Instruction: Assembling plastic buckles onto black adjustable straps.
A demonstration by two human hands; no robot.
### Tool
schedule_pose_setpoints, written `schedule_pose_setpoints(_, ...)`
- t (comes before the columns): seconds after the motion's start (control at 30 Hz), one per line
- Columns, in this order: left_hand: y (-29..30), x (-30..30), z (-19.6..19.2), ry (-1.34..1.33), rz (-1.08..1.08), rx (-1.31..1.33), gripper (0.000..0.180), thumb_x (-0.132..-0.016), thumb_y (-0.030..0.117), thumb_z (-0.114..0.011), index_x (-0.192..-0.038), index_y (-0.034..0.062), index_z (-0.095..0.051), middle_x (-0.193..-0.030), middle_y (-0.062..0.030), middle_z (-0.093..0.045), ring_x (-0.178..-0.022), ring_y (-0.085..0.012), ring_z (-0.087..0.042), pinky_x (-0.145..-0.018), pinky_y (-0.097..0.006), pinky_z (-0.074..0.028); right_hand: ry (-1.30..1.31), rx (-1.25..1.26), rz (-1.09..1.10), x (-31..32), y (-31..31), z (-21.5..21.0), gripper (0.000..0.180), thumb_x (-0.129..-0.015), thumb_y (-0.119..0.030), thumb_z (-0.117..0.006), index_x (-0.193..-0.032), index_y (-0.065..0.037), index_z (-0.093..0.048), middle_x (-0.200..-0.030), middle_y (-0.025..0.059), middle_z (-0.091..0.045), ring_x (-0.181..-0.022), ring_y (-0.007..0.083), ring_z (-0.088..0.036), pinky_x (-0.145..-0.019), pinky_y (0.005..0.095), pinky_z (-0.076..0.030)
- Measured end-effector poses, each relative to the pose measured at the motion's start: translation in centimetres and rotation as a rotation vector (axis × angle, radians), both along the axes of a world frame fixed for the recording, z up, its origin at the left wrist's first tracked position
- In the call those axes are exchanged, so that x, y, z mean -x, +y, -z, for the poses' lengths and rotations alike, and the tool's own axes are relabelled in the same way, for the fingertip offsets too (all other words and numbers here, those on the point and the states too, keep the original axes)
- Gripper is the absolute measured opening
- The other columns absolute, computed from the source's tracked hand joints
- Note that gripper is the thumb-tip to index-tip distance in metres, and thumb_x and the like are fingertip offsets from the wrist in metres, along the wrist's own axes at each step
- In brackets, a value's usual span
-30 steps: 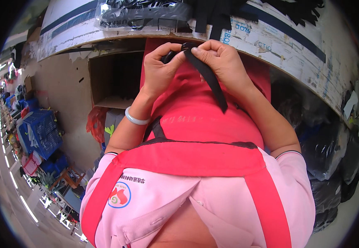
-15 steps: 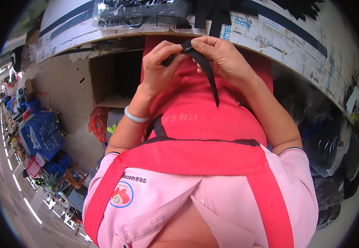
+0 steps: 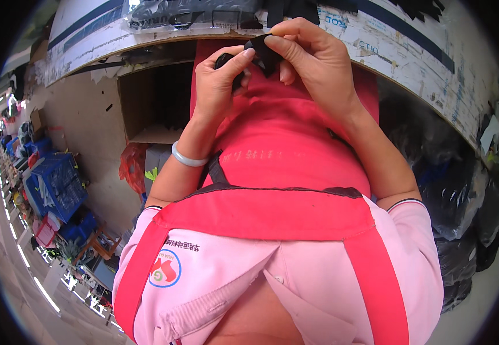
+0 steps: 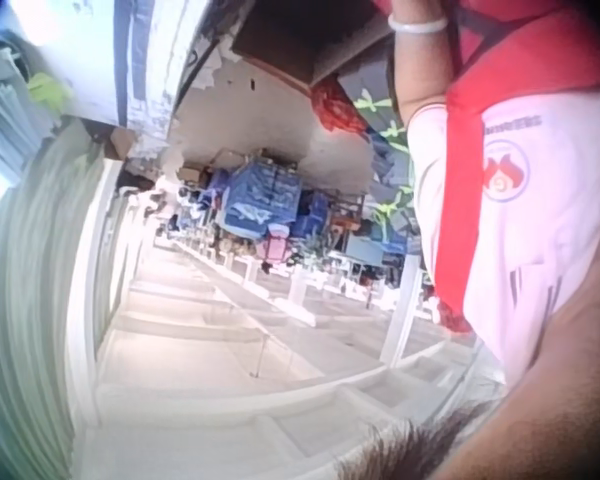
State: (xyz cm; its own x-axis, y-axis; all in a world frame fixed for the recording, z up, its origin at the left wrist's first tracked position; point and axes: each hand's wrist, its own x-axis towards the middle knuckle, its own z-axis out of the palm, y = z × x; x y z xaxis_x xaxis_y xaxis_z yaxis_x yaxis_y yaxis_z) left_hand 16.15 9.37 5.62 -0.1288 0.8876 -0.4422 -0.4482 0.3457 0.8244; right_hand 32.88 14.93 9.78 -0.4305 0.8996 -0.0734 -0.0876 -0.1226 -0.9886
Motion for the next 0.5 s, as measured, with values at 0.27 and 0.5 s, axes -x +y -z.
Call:
schedule_pose_setpoints(0.27,-0.7,-0.7,1.1,0.370,-0.024,-0.297,0.012,-0.084,0.005,-0.072,-0.096,0.0004,-0.070,-0.066,0.0037,-0.058,-0.055,-0.0020,-0.048,-0.049,-0.016,-0.035,-0.191,0.273,-0.092,-0.6,-0.3,2.9,0.016,-0.090,-0.011,-0.067,-0.098,-0.002,-0.057,-0.069,-0.0007,-0.059,-0.053,0.0033,-0.055,-0.047,0.0161,-0.045)
schedule_pose_setpoints(0.5,-0.6,1.2,0.6,0.642,0.112,-0.652,0.021,-0.076,-0.004,-0.074,-0.095,0.0033,-0.071,-0.080,-0.0062,-0.061,-0.071,-0.0143,-0.058,-0.063,-0.024,-0.046,0.029,0.449,-0.158,-1.1,0.5,2.3,0.024,-0.094,-0.021,-0.062,-0.106,-0.001,-0.061,-0.078,0.0002,-0.061,-0.062,0.0051,-0.059,-0.054,0.0167,-0.048)
